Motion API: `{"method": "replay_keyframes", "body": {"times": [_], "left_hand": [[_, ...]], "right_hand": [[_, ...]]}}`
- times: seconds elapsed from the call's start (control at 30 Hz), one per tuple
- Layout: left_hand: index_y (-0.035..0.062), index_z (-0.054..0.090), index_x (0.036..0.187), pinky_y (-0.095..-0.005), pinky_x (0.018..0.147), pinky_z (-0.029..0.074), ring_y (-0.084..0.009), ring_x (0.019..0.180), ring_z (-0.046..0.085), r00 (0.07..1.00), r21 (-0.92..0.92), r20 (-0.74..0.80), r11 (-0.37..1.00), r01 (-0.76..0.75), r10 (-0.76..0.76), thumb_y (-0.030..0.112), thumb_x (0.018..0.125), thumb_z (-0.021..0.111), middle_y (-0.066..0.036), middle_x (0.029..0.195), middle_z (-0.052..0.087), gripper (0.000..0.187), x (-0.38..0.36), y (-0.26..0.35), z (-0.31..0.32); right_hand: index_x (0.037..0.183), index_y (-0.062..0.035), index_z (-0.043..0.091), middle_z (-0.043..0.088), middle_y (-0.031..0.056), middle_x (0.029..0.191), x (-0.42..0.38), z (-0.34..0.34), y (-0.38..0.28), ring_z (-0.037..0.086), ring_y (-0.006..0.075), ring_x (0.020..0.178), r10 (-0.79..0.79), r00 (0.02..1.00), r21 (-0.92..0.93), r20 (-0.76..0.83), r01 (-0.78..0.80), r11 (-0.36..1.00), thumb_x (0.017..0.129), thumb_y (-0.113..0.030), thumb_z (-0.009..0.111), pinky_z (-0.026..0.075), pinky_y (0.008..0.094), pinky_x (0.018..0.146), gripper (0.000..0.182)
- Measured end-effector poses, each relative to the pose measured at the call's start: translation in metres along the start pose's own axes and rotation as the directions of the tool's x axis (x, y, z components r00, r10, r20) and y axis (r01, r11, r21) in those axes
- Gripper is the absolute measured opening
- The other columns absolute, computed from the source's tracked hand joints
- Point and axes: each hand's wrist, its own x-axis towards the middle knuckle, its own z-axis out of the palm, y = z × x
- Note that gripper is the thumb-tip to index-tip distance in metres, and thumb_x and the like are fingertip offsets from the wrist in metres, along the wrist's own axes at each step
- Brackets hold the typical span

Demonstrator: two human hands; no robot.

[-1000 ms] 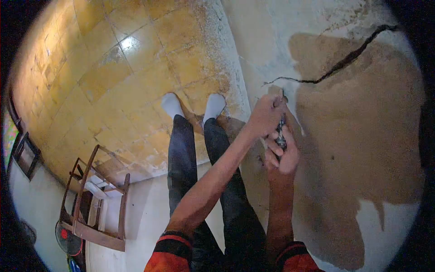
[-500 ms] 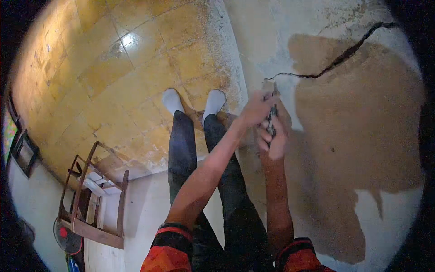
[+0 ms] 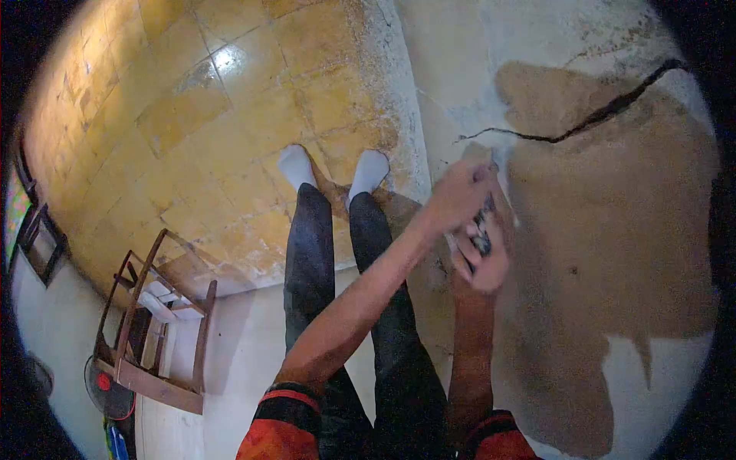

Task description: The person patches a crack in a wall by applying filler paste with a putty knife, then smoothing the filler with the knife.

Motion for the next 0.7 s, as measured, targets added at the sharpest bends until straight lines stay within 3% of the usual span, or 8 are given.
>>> {"method": "replay_keyframes", "body": {"times": [0.07, 0.17, 0.27, 0.37, 0.47, 0.57, 0.67, 0.7], "left_hand": [[-0.0075, 0.058, 0.092, -0.0376, 0.064, 0.047, -0.0197, 0.067, 0.06, 0.986, -0.095, 0.066, 0.983, 0.156, -0.15, 0.033, 0.09, 0.056, -0.014, 0.067, 0.058, 0.04, 0.007, -0.004, -0.01], [-0.0068, 0.058, 0.092, -0.0377, 0.063, 0.048, -0.0188, 0.065, 0.059, 0.997, 0.021, -0.029, 0.998, -0.064, 0.065, 0.033, 0.09, 0.055, -0.013, 0.067, 0.058, 0.04, 0.002, -0.003, 0.004], [-0.0071, 0.059, 0.091, -0.0376, 0.06, 0.048, -0.0166, 0.061, 0.056, 0.996, 0.009, -0.074, 0.998, -0.058, 0.058, 0.031, 0.09, 0.055, -0.011, 0.065, 0.058, 0.039, 0.012, -0.017, 0.0], [-0.0074, 0.058, 0.091, -0.0379, 0.059, 0.048, -0.0164, 0.059, 0.056, 0.995, 0.044, -0.006, 0.995, -0.095, 0.095, 0.029, 0.09, 0.054, -0.012, 0.063, 0.058, 0.037, 0.016, -0.01, -0.004], [-0.0062, 0.058, 0.092, -0.0373, 0.056, 0.047, -0.0155, 0.058, 0.056, 0.991, 0.037, -0.015, 0.99, -0.133, 0.133, 0.028, 0.09, 0.054, -0.012, 0.062, 0.057, 0.034, 0.013, -0.008, 0.0], [-0.005, 0.058, 0.093, -0.0368, 0.054, 0.047, -0.0155, 0.056, 0.054, 0.998, -0.043, 0.029, 0.997, -0.062, 0.063, 0.026, 0.089, 0.054, -0.012, 0.062, 0.057, 0.031, 0.012, -0.005, -0.011], [-0.005, 0.057, 0.095, -0.0385, 0.058, 0.047, -0.0183, 0.057, 0.054, 0.985, 0.062, -0.06, 0.985, -0.159, 0.162, 0.023, 0.088, 0.054, -0.014, 0.062, 0.056, 0.03, 0.01, 0.001, 0.0], [-0.005, 0.057, 0.096, -0.0392, 0.059, 0.047, -0.0193, 0.058, 0.054, 0.987, 0.059, -0.062, 0.987, -0.147, 0.15, 0.023, 0.087, 0.054, -0.014, 0.063, 0.056, 0.029, 0.013, 0.0, 0.001]], "right_hand": [[0.117, -0.007, 0.049, 0.05, 0.0021, 0.076, 0.014, 0.0, 0.012, 0.042, 0.0027, 0.047, 0.012, 0.983, -0.124, -0.186, -0.035, 0.992, 0.099, -0.022, 0.041, 0.029, 0.0149, 0.028, 0.025], [0.115, -0.0109, 0.051, 0.053, -0.0003, 0.077, 0.01, -0.021, 0.003, 0.038, 0.0042, 0.04, 0.051, 0.998, 0.096, 0.043, -0.055, 0.994, 0.095, -0.031, 0.051, 0.025, 0.0183, 0.025, 0.029], [0.116, -0.0105, 0.051, 0.053, 0.0003, 0.077, 0.027, -0.033, 0.018, 0.038, 0.0041, 0.04, 0.111, 0.991, 0.004, -0.071, -0.111, 0.994, 0.095, -0.03, 0.05, 0.026, 0.0195, 0.024, 0.029], [0.117, -0.0061, 0.048, 0.052, 0.0052, 0.081, 0.023, -0.026, 0.012, 0.043, 0.005, 0.045, 0.072, 0.995, 0.223, 0.075, -0.087, 0.971, 0.099, -0.022, 0.041, 0.032, 0.0159, 0.028, 0.025], [0.116, -0.006, 0.049, 0.054, 0.0052, 0.081, 0.01, -0.015, 0.002, 0.043, 0.0029, 0.045, -0.006, 0.996, 0.117, 0.093, -0.005, 0.993, 0.099, -0.022, 0.043, 0.031, 0.0156, 0.028, 0.025], [0.121, -0.0058, 0.049, 0.053, 0.0039, 0.08, 0.016, -0.003, 0.015, 0.041, 0.0007, 0.045, 0.002, 0.994, 0.019, -0.107, 0.0, 1.0, 0.098, -0.024, 0.045, 0.029, 0.0149, 0.029, 0.029], [0.123, -0.0067, 0.049, 0.053, 0.0012, 0.078, 0.001, -0.001, -0.007, 0.039, 0.0, 0.045, 0.007, 0.998, 0.13, 0.063, -0.015, 0.991, 0.098, -0.024, 0.047, 0.027, 0.0149, 0.029, 0.031], [0.122, -0.007, 0.05, 0.053, 0.0002, 0.077, 0.005, 0.001, -0.004, 0.039, 0.0003, 0.045, 0.028, 0.998, 0.07, -0.053, -0.024, 0.997, 0.098, -0.024, 0.046, 0.026, 0.0151, 0.029, 0.03]]}}
